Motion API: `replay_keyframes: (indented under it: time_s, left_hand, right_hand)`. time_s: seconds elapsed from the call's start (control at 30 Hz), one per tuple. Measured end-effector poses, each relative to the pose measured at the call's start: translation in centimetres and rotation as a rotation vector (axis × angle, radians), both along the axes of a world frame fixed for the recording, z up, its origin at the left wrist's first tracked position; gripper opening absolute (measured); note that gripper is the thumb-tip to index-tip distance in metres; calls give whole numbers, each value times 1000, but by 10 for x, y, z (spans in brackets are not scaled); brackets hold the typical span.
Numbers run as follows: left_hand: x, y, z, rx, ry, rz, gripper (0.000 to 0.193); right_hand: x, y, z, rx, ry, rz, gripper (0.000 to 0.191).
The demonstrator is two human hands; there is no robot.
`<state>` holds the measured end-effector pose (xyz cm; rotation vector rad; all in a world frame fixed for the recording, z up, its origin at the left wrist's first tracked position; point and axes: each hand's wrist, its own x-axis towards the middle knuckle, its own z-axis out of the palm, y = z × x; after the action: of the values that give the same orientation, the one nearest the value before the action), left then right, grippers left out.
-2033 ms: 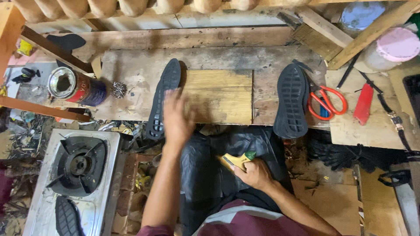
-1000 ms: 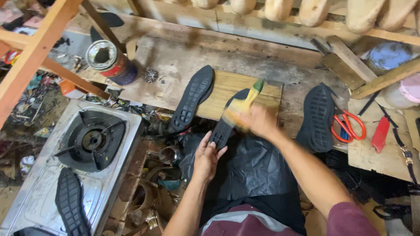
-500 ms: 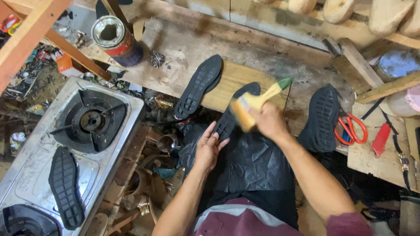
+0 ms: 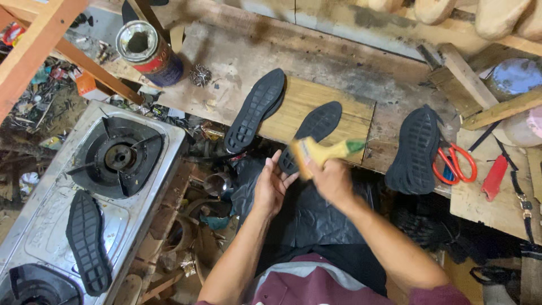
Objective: The person uses a brush to clean the surface of black shoe insoles on a wooden workbench. They hold each insole with one hand and brush it with the other, then place the cleaned insole aside and pick up another. The person also brushes the workbench surface and their lap area between insoles.
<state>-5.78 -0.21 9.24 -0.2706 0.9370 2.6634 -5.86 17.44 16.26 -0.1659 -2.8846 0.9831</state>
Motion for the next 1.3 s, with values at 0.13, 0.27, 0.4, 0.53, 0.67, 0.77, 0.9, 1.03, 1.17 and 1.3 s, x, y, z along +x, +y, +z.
replay_keyframes:
  time_s: [0.13,0.27,0.4,0.53,0.67,0.77,0.9,1.03,1.17,1.3]
  left_hand:
    - [-2,0,3,-42,14,13,79]
    - [1,4,-4,-44,-53,-17,79]
    - [-3,8,-12,-62,86,12,81]
    - [0,7,-10,-44,-5,-17,80]
    - [-3,12,-3,-30,-14,-8,82]
    - [-2,8,0,-29,-11,-21,84]
    - [1,1,-1,32,25,-11,84]
    - [5,6,-7,-91,-15,8,64]
    - [3,13,-18,-200,15,44,52]
    - [5,13,-29,-198,11,57,51]
  right_hand:
    - [11,-1,14,-126,255,404,30]
    - [13,0,17,-85,33,134,33]
    - [9,4,16,-75,252,389,27]
    - [10,6,19,-128,120,397,33]
    - [14,3,23,-31,25,261,33]
    - [18,3,26,-117,63,510,33]
    - [14,13,25,-105,26,349,34]
    - [-11,23,14,-130,143,353,39]
    - [-65,38,6,13,-230,353,39]
    - [-120,73,17,34,3,98,32]
